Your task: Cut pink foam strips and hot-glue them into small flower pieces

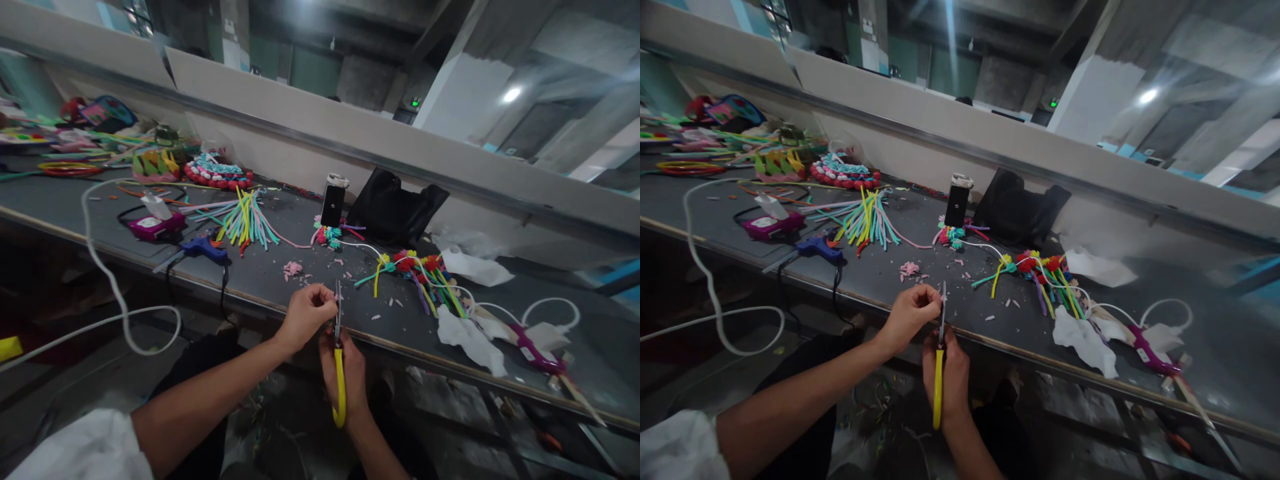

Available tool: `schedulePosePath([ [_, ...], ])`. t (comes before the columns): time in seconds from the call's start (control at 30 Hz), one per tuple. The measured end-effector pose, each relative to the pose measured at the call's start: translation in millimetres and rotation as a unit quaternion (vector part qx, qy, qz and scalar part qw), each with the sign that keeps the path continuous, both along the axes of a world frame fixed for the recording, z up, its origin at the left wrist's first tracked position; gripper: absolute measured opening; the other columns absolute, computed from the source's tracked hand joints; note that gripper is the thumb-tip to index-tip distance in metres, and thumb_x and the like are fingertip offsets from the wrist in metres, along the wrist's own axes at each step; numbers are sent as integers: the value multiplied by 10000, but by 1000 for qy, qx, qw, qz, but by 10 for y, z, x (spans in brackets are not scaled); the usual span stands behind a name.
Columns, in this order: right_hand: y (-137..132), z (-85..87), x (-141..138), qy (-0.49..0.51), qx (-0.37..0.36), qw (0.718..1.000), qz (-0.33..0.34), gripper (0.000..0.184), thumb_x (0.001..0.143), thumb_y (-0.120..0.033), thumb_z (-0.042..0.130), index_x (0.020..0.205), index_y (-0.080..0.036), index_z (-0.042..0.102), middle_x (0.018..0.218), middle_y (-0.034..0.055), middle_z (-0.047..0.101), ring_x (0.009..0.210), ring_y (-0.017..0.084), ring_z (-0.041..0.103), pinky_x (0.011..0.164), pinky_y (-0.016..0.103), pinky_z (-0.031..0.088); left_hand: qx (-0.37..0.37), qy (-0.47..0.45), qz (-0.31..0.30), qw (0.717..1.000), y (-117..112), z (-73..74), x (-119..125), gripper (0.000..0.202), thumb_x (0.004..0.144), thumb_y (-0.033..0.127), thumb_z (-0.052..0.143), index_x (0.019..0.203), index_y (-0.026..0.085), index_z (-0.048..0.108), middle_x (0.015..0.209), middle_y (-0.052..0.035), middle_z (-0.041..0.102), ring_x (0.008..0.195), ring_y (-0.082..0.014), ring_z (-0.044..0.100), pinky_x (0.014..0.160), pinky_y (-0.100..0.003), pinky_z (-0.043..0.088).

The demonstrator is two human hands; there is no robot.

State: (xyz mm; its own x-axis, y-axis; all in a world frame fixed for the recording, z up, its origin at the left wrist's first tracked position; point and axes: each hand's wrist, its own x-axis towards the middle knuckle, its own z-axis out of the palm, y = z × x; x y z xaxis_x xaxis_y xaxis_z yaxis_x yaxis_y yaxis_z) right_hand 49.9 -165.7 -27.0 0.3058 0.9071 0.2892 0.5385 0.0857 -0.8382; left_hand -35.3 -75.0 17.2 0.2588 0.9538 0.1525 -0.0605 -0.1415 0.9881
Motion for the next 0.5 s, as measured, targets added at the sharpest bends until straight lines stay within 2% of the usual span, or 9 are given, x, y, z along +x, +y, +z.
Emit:
schedulePosePath([
  [0.2,1,36,-14,-14,-1,1000,-22,273,917,-354,452,954,-175,655,793,73,693,683,197,645,670,268,476,-5,-3,2,1000,-3,-13,1,70,657,213,586,633,154,555,601,37,510,562,-88,459,541,-188,358],
  [0.33,-5,51,-33,-15,6,999,-35,313,914,-378,453,953,-162,677,719,59,684,611,185,618,615,258,469,-12,-8,6,1000,-8,-13,9,67,653,207,592,635,151,560,606,36,515,565,-87,458,548,-190,364],
  [0.5,7,24,-30,0,3,999,-41,312,909,-388,465,951,-164,677,742,61,697,607,179,617,599,252,465,-26,-22,2,999,-18,-23,28,76,656,220,600,642,152,571,606,36,519,564,-89,463,549,-192,366],
])
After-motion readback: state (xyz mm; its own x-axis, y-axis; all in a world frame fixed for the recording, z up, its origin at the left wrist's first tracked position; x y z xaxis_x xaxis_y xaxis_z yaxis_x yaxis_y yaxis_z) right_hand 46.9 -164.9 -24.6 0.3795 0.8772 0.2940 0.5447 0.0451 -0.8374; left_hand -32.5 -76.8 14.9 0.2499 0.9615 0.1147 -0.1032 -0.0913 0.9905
